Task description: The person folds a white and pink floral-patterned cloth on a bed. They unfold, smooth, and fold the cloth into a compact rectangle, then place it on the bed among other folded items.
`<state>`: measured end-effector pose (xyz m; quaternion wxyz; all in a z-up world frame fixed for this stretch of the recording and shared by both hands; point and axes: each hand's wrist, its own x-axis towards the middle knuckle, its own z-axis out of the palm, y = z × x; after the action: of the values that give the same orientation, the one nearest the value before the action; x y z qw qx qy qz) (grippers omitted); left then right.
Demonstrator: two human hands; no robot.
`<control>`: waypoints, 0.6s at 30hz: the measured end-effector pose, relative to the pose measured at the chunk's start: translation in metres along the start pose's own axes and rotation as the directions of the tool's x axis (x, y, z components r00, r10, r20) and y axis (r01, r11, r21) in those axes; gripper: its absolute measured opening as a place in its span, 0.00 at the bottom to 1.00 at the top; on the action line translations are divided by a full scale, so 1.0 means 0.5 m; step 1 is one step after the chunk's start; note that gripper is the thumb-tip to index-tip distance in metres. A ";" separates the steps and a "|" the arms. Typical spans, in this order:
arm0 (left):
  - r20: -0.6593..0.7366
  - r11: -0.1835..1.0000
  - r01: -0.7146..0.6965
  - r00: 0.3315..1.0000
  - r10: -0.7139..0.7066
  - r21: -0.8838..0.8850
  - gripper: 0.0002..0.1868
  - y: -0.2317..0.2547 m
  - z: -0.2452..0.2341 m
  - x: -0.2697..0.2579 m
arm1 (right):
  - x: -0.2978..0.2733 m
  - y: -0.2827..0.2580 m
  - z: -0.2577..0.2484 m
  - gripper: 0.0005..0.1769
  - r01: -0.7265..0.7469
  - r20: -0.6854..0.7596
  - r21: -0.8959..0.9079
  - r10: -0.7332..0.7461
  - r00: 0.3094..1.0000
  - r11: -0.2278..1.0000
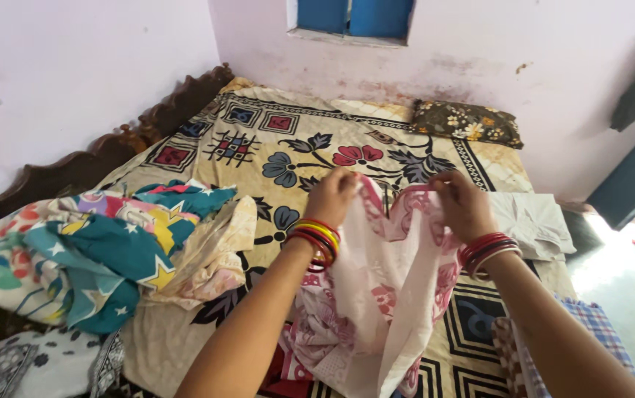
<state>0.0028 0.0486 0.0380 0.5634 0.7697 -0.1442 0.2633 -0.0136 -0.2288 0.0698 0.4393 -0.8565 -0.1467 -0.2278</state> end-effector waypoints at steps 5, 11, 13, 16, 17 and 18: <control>-0.088 0.963 0.171 0.977 -0.193 -0.210 0.18 -0.076 -0.104 0.067 | 0.011 0.055 -0.099 0.13 -0.162 -0.262 -0.025 0.150 0.953 0.986; -0.087 0.991 0.077 0.994 -0.067 0.112 0.20 -0.089 -0.109 0.083 | -0.022 0.056 -0.116 0.14 -0.243 -0.360 -0.012 0.223 0.906 0.970; 0.030 0.994 0.104 0.994 -0.105 0.042 0.17 -0.055 -0.064 0.077 | -0.026 0.031 -0.094 0.16 -0.256 -0.290 -0.063 0.228 0.929 0.965; 0.279 0.984 -0.089 0.959 0.044 0.151 0.15 0.019 0.014 0.053 | -0.041 -0.020 -0.049 0.23 -0.165 -0.028 -0.093 0.163 0.986 0.982; 0.362 0.989 -0.076 0.932 0.027 0.124 0.15 0.045 0.039 0.044 | -0.045 -0.037 -0.031 0.25 -0.142 0.063 -0.082 0.147 0.987 0.987; 0.440 0.993 -0.062 0.898 0.013 0.097 0.15 0.068 0.061 0.038 | -0.046 -0.053 -0.017 0.26 -0.087 0.134 -0.139 0.105 0.985 0.986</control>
<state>0.0085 0.0102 0.0687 0.4687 0.8357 -0.2677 0.1015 -0.0477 -0.2218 0.0804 0.3802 -0.9039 -0.1203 -0.1546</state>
